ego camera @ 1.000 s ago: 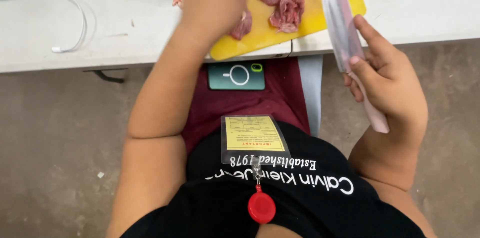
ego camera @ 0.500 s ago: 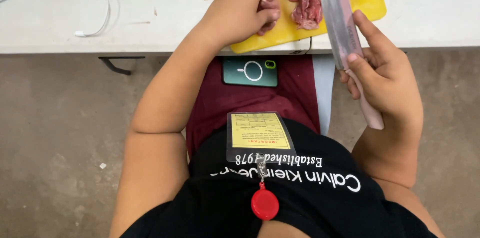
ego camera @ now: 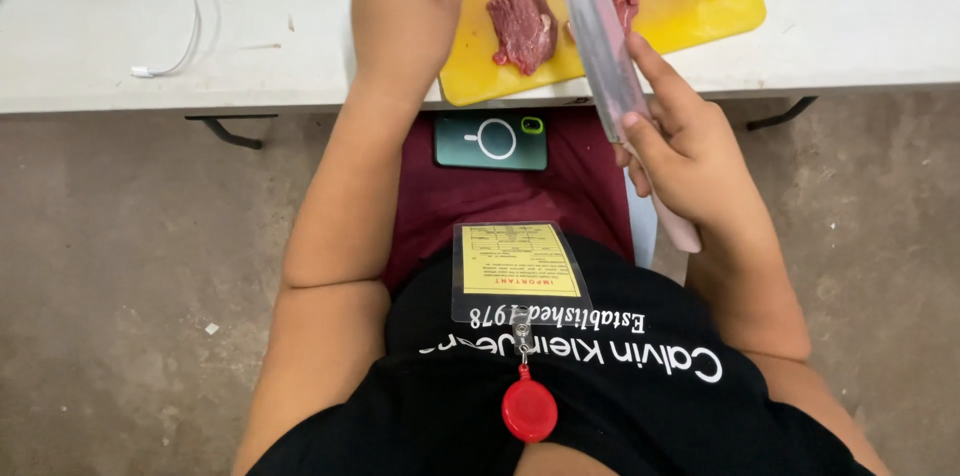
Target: The person uses a knife to cut pieces of raw meat on a yellow cutting board. They hold the meat with one hand and slice it into smaller portions with the other, occasionally rearranging the pieces on the board.
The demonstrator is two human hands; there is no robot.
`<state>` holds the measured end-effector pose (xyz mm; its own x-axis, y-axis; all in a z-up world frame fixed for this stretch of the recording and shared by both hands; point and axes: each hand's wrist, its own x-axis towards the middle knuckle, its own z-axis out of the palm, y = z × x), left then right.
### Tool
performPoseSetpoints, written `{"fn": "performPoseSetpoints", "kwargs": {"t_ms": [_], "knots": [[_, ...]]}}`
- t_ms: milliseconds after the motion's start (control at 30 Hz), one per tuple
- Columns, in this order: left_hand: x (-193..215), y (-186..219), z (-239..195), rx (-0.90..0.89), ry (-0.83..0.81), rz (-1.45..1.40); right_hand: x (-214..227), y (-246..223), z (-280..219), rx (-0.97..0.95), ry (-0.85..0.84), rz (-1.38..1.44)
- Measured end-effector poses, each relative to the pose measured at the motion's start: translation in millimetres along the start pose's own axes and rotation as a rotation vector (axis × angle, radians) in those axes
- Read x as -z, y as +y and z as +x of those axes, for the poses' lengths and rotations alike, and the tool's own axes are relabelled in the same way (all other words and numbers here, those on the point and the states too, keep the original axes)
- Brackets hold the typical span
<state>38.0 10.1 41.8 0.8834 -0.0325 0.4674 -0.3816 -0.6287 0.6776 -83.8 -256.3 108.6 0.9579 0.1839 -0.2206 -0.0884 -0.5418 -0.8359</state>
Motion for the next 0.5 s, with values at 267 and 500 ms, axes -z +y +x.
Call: {"fn": "performPoseSetpoints", "kwargs": {"t_ms": [267, 500], "knots": [[3.9, -3.5, -0.4, -0.054, -0.039, -0.062, -12.1, -11.5, 7.8, 0.006, 0.034, -0.12], [-1.8, -15.9, 1.5, -0.076, 0.009, 0.025, -13.7, -15.3, 8.9, -0.011, 0.034, -0.149]]}}
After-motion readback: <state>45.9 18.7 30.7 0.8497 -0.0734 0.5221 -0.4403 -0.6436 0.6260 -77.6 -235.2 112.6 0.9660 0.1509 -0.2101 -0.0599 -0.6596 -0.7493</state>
